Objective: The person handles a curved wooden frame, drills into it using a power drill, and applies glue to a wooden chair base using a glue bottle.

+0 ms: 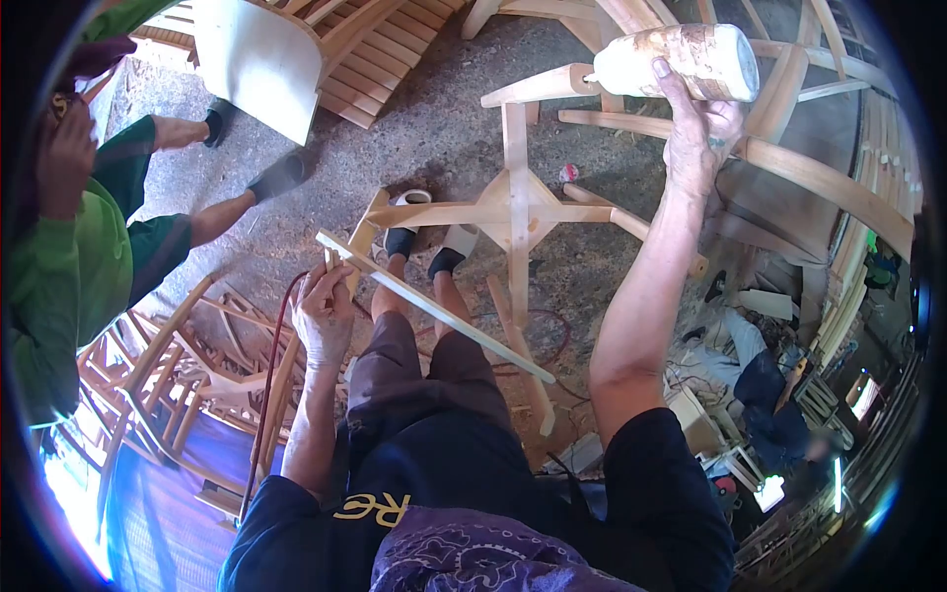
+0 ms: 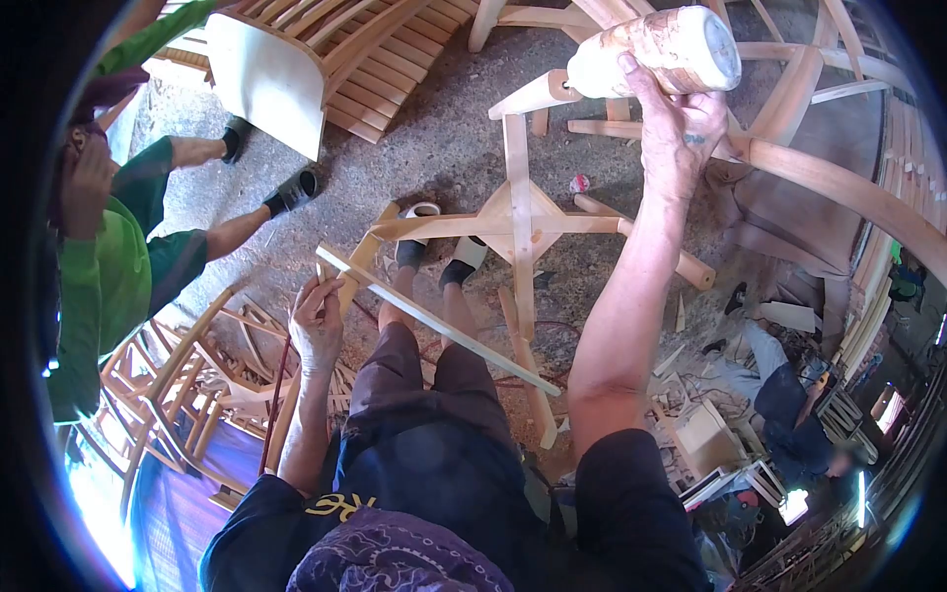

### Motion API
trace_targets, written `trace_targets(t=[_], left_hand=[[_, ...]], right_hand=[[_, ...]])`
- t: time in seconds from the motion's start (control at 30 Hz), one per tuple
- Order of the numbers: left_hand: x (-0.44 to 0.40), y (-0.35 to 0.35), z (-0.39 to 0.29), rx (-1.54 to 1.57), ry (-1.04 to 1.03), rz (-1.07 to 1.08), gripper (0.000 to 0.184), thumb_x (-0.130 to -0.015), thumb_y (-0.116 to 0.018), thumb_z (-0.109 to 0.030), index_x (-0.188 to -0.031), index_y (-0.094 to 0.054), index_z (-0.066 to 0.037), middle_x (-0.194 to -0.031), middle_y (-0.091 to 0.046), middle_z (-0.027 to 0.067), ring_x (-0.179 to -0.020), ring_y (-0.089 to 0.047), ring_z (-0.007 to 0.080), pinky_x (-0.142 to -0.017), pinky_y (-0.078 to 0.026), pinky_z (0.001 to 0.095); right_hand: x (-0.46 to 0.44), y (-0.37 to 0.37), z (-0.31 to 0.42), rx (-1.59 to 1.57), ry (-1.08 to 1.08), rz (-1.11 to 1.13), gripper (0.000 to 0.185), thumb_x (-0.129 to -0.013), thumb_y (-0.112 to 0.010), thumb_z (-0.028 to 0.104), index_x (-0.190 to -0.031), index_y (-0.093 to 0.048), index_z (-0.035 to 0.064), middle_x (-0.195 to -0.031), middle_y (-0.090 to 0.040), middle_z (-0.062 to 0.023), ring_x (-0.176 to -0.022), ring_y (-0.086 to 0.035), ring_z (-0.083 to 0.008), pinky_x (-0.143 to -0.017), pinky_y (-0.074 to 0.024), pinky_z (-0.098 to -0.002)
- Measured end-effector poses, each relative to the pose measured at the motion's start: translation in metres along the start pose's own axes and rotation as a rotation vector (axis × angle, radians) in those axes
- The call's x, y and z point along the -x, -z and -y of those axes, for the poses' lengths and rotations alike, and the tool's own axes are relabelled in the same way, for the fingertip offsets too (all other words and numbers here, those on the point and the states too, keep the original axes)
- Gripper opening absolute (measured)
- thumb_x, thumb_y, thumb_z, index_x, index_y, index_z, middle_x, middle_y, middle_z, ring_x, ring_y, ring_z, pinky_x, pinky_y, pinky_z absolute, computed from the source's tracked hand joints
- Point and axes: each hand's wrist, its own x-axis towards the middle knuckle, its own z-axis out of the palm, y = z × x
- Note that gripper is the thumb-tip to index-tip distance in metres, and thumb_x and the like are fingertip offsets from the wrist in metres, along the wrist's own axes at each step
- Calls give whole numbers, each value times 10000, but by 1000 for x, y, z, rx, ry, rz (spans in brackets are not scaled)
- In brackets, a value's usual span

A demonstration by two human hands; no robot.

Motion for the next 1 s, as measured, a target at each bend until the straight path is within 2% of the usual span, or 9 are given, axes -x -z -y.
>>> trace_targets(t=[0.07,0.17,0.27,0.37,0.67,0.77,0.87,0.97,1.0], left_hand=[[0,1,-4,36,53,15,181,-827,-649,45,-938,-767,-35,-950,-729,106,-722,-683,208,-626,-512,310],[3,3,5,1,85,105,199,-914,-595,31,-1010,-760,-27,-1063,-710,107,-900,-710,199,-692,-585,302],[2,4,2,1,67,97,202,-916,-595,33,-1016,-759,-30,-1060,-709,105,-900,-709,194,-685,-582,294],[3,2,4,-10,42,77,209,-917,-594,33,-1028,-759,-35,-1052,-711,105,-896,-707,191,-676,-582,292],[1,4,-4,11,61,34,223,-937,-580,41,-1056,-750,-39,-999,-711,124,-895,-705,206,-804,-534,306],[6,-2,11,6,9,-7,210,-951,-554,37,-1057,-723,-26,-997,-713,126,-913,-708,198,-812,-529,300],[5,3,7,28,87,38,154,-967,-533,25,-1012,-674,-18,-1010,-722,125,-939,-713,203,-831,-535,308],[4,0,6,92,90,-4,135,-960,-523,30,-998,-624,-51,-992,-740,142,-929,-746,295,-782,-564,368],[5,0,7,98,102,-1,129,-963,-516,30,-1006,-603,-55,-992,-741,143,-923,-747,291,-779,-565,369]], right_hand=[[0,-2,0,-69,9,-9,520,-755,-884,19,-1208,-634,-36,-1109,-724,-131,-997,-696,-165,-918,-563,-318],[0,0,-3,-83,-29,-11,554,-728,-917,57,-1184,-623,-52,-1120,-715,-151,-1008,-688,-169,-947,-556,-342],[0,-2,-2,-84,4,-5,475,-761,-878,13,-1183,-669,-46,-1105,-731,-126,-986,-698,-155,-916,-555,-309],[-1,4,-8,-25,11,-1,450,-764,-880,24,-1165,-688,-45,-1107,-733,-122,-980,-697,-151,-921,-547,-309],[0,0,-8,-67,26,0,456,-772,-877,35,-1176,-678,-36,-1101,-734,-115,-988,-692,-147,-937,-536,-310],[0,0,-8,-84,10,12,469,-772,-878,35,-1187,-669,-31,-1105,-733,-114,-991,-691,-146,-945,-532,-313],[0,4,-9,-14,-1,14,473,-774,-877,33,-1195,-667,-25,-1109,-732,-110,-995,-690,-144,-953,-527,-316],[0,0,-4,-25,-10,6,478,-774,-879,40,-1199,-667,-20,-1107,-732,-109,-998,-689,-145,-957,-526,-318],[0,-1,-2,-33,-7,8,480,-772,-881,42,-1198,-668,-20,-1108,-732,-108,-997,-689,-144,-956,-527,-318]])
